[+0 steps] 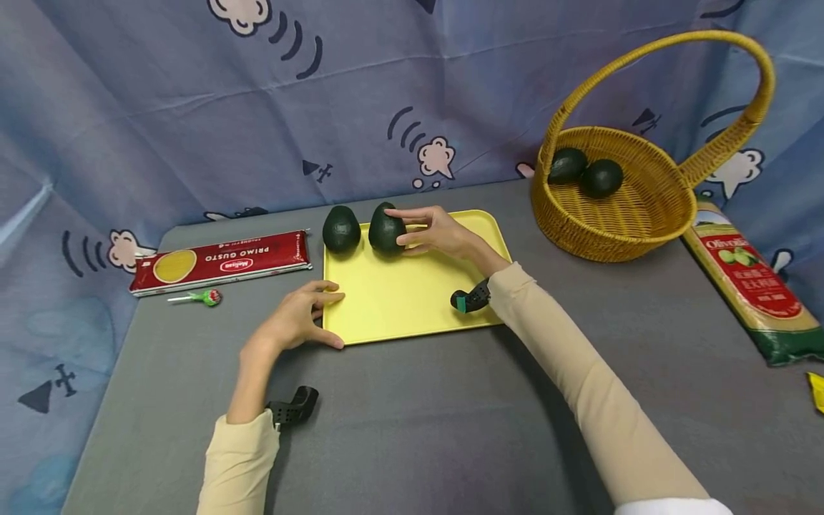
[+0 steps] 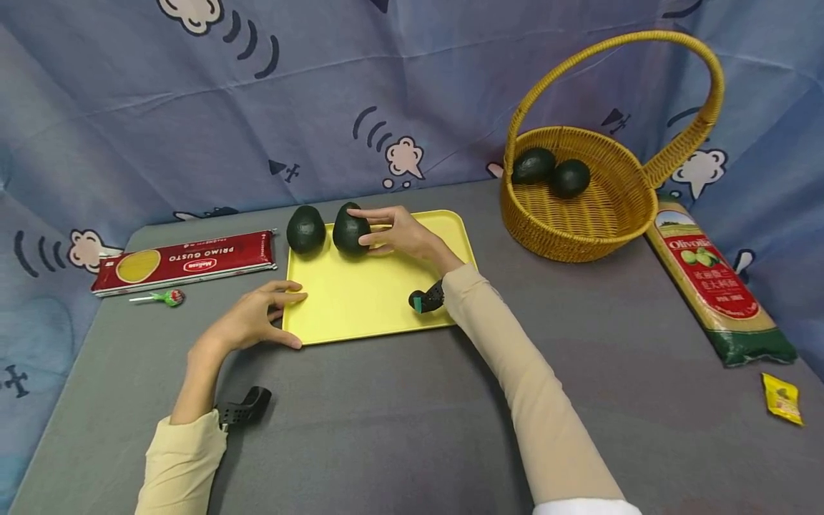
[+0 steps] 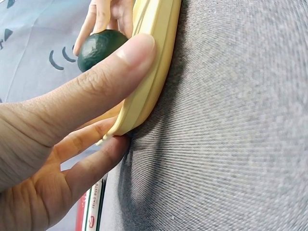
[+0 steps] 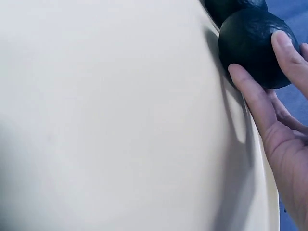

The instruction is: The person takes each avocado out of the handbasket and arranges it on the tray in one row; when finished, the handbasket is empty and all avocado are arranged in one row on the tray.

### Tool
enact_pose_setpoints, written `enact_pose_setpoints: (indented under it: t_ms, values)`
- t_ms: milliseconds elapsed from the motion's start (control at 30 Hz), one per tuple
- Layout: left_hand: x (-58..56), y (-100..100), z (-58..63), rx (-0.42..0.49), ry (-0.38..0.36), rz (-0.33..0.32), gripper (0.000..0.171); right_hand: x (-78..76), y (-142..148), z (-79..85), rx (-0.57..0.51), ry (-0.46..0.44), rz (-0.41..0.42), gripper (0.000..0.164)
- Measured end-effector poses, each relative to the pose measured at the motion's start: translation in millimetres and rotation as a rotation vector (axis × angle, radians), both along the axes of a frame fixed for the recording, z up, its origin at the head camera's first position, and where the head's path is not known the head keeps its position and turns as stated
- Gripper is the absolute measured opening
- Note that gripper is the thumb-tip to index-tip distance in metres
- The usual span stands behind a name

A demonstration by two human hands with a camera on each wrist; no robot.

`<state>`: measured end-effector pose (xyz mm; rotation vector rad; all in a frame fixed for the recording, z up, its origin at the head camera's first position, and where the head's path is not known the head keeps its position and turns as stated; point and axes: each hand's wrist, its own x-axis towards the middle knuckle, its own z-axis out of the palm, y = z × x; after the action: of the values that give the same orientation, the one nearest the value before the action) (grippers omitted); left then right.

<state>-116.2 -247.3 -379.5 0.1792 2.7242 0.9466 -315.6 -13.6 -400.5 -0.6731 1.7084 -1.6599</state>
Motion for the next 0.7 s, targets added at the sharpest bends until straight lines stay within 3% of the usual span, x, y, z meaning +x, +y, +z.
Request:
enact_pose_setpoints:
  t_ms: [400, 700]
  values:
    - [-2.2, 0, -0.2, 0.034, -0.034, 0.022, 0.080, 0.0, -14, -0.8, -0.051, 0.009, -0.055, 0.058]
    - [-0.8, -1, -1.7, 0.022, -0.013, 0.012, 0.081, -1.8, -21, -4.8, -0.047, 0.017, -0.090, 0.057]
